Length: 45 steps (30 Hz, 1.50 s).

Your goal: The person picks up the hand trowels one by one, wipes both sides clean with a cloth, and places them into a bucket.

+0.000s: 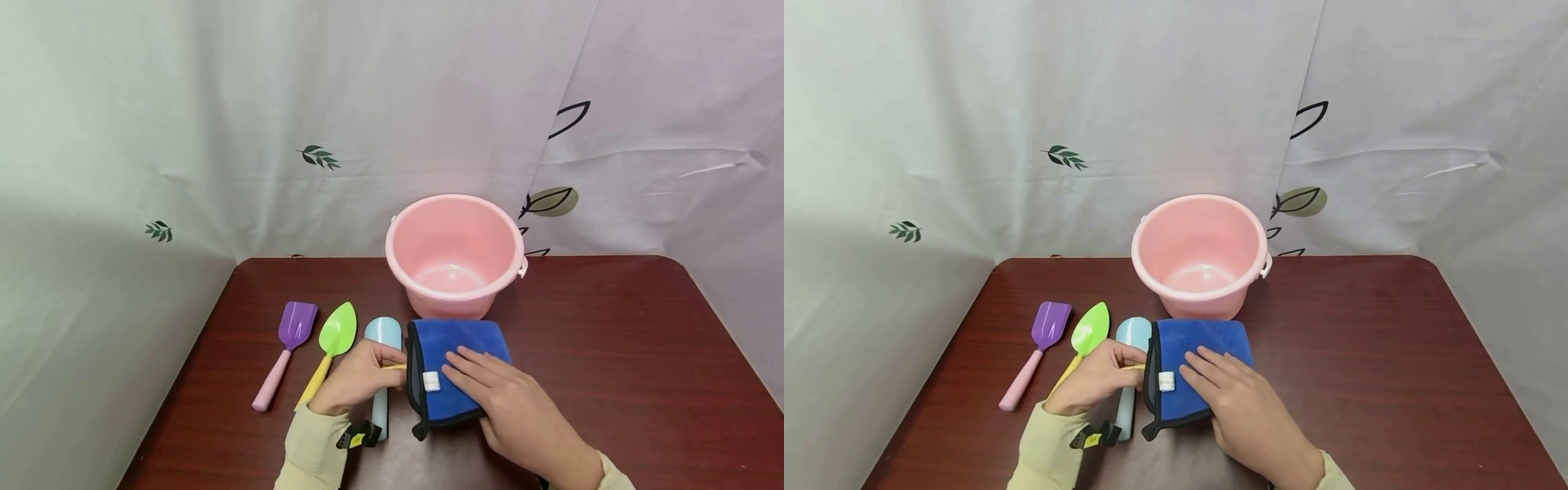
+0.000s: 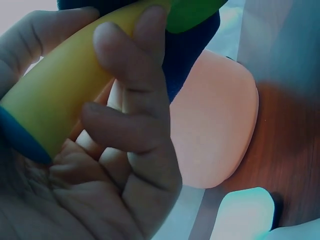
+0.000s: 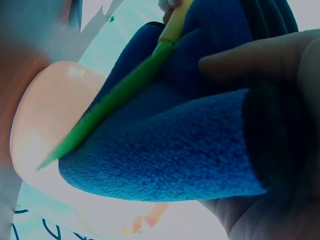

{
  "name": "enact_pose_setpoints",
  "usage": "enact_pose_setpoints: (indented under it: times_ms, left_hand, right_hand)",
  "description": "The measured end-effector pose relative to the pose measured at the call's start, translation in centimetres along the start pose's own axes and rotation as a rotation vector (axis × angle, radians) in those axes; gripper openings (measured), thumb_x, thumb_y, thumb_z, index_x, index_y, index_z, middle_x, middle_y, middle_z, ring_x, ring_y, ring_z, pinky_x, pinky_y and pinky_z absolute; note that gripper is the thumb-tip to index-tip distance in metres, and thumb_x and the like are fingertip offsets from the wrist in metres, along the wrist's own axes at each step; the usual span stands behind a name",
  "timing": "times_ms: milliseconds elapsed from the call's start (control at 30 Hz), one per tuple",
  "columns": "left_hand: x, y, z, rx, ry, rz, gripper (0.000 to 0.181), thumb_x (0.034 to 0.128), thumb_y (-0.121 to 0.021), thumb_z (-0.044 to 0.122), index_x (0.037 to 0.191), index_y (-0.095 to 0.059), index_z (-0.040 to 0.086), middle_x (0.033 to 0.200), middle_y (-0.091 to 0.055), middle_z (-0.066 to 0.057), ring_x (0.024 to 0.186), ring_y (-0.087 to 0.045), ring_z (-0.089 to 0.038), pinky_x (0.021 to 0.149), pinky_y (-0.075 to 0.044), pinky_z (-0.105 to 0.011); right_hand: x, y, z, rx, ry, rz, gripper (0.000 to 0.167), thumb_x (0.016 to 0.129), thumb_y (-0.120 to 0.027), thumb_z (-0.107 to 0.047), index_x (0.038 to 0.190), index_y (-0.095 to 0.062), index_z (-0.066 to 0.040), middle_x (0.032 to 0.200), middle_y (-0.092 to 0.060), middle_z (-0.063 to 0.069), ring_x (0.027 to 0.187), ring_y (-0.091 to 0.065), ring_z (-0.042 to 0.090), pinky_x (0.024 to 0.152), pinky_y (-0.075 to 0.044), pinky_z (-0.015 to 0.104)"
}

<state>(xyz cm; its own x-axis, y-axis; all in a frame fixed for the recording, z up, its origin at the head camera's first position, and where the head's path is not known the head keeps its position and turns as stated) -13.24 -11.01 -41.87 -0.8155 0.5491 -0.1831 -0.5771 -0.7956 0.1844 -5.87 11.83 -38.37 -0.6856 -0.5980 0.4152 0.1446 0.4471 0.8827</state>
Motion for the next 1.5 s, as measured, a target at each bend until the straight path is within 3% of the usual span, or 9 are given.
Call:
enact_pose_setpoints:
  times_ms: [267,567,700,1033,1167,1367,1500]
  left_hand:
    - [-0.1,0.1,0.2,0.001,-0.026,0.014,0.021,0.0847,-0.07,0.004,0.102,-0.081,0.009,0.09,-0.077,-0.005,0.078,-0.068,-0.016,0.069,-0.058,-0.037]
    - [-0.2,0.3,0.2,-0.006,-0.036,0.016,0.019,0.0864,-0.072,0.007,0.103,-0.08,0.008,0.089,-0.076,-0.011,0.083,-0.072,-0.036,0.071,-0.058,-0.044]
    - [-0.2,0.6,0.1,-0.018,-0.014,0.022,0.019,0.0853,-0.071,0.004,0.102,-0.08,0.007,0.086,-0.076,-0.012,0.084,-0.071,-0.041,0.071,-0.058,-0.041]
    - [-0.5,1.2,0.2,-0.033,-0.005,0.048,0.022,0.0825,-0.071,0.002,0.103,-0.079,0.0,0.085,-0.075,-0.011,0.076,-0.069,-0.019,0.068,-0.055,-0.03]
    - [-0.6,1.3,0.3,-0.062,-0.014,0.04,0.023,0.0827,-0.07,0.001,0.104,-0.078,0.0,0.087,-0.075,-0.012,0.078,-0.071,-0.023,0.068,-0.056,-0.032]
    - [-0.8,1.6,0.4,-0.103,-0.044,0.016,0.025,0.0859,-0.064,0.001,0.107,-0.077,0.0,0.088,-0.072,-0.029,0.075,-0.068,-0.019,0.065,-0.054,-0.03]
    - [-0.8,1.7,0.3,-0.1,-0.036,0.014,0.023,0.0879,-0.063,0.001,0.106,-0.077,0.0,0.084,-0.072,-0.025,0.07,-0.063,-0.013,0.064,-0.052,-0.028]
  right_hand:
    - [0.1,0.2,0.2,0.007,-0.054,-0.004,0.066,0.064,-0.066,0.01,0.128,-0.069,-0.007,0.136,-0.063,0.006,0.129,-0.056,0.024,0.098,-0.051,0.046]
    - [0.0,0.5,1.1,0.002,-0.084,0.034,0.066,0.061,-0.069,0.013,0.124,-0.071,-0.005,0.132,-0.065,0.009,0.124,-0.061,0.027,0.09,-0.055,0.044]
    - [-0.1,0.8,1.6,0.01,-0.111,0.042,0.065,0.06,-0.07,0.014,0.123,-0.072,-0.004,0.131,-0.066,0.01,0.12,-0.063,0.027,0.088,-0.056,0.044]
    - [-0.3,1.4,3.2,0.01,-0.185,0.065,0.058,0.063,-0.069,0.012,0.119,-0.074,-0.004,0.124,-0.07,0.01,0.111,-0.068,0.026,0.084,-0.057,0.045]
    - [-0.4,1.8,3.7,0.002,-0.24,0.065,0.056,0.064,-0.066,0.012,0.116,-0.075,-0.005,0.119,-0.072,0.009,0.106,-0.07,0.027,0.083,-0.057,0.046]
    - [-1.1,3.1,5.1,-0.013,-0.343,0.09,0.054,0.063,-0.063,0.014,0.113,-0.073,-0.003,0.111,-0.073,0.011,0.098,-0.071,0.031,0.08,-0.056,0.049]
    - [-1.6,4.2,5.5,-0.029,-0.417,0.151,0.053,0.064,-0.061,0.013,0.113,-0.073,-0.002,0.111,-0.072,0.014,0.096,-0.071,0.034,0.077,-0.055,0.053]
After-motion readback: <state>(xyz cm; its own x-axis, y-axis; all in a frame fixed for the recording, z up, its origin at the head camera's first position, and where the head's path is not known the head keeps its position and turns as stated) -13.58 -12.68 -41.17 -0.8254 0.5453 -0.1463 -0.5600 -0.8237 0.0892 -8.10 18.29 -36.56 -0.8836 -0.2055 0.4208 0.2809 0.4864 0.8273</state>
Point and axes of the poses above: each hand's wrist, its own x-axis towards the middle knuckle, its own y-axis out of the back of the hand, z = x × y, the point moved 3 cm from there along x, towards the middle knuckle
